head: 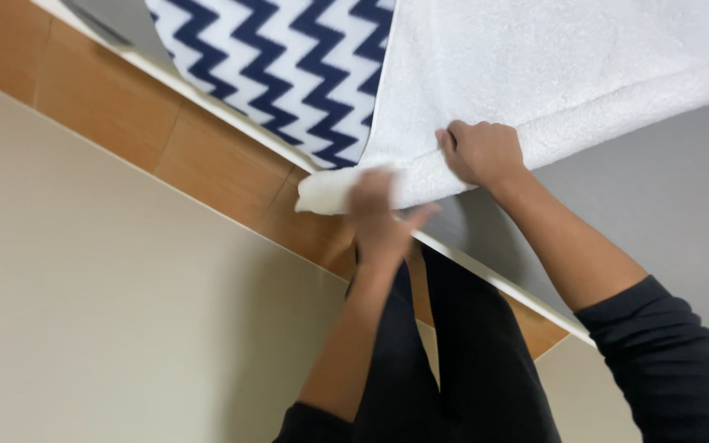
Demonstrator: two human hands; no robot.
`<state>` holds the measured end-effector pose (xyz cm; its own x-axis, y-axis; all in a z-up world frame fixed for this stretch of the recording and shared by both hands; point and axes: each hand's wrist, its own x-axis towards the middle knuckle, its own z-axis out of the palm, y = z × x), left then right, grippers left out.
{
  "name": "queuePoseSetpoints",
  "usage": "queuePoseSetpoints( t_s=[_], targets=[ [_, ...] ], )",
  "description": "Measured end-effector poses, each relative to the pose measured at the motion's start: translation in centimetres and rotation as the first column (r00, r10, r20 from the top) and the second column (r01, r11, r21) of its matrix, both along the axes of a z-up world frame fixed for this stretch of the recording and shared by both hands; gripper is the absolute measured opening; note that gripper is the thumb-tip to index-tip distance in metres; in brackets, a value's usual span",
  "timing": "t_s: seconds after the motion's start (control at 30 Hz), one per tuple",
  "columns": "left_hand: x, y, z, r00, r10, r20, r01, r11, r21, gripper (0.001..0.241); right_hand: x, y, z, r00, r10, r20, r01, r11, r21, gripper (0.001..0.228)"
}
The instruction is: The person retrieves a white towel from a wooden rack, unfolds it on a bed, and folds it into a compact rectangle. The person smooths the towel and adjusts the edges to ensure a neat fold.
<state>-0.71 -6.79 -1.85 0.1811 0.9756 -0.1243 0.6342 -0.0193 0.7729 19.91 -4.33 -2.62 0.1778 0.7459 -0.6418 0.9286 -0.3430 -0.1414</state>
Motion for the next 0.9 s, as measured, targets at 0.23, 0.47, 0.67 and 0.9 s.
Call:
queuePoseSetpoints(
  t_s=[0.23,0.47,0.67,0.9],
  targets=[
    [-0.1,0.1,-7.5,0.824,-0.465,-0.322,0.547,0.800,0.246,0.074,13.5,-9.0,0.2,0.989,0.144,0.034,-0.144,0.896,0.420,0.076],
    [1.1,7.2,-2.4,0.647,-0.701,-0.300,0.737,0.676,0.010,0.044,34.6,-16.4,-3.7,0.712,0.146,0.686,-0.384,0.900,0.207,0.058],
    [5.2,13.1,3.1,0.352,-0.880,-0.319,0.625,0.475,-0.620,0.052,39.1,-11.0,-1.7,0.970,-0.130,0.206,0.122,0.991,0.049,0.023],
    [8.0,15.4,3.2,0.038,-0.946,-0.321,0.314,0.316,-0.895,0.054,48.8,-15.2,-4.4,0.970,-0.145,0.195,0.144,0.989,0.017,0.033]
  ],
)
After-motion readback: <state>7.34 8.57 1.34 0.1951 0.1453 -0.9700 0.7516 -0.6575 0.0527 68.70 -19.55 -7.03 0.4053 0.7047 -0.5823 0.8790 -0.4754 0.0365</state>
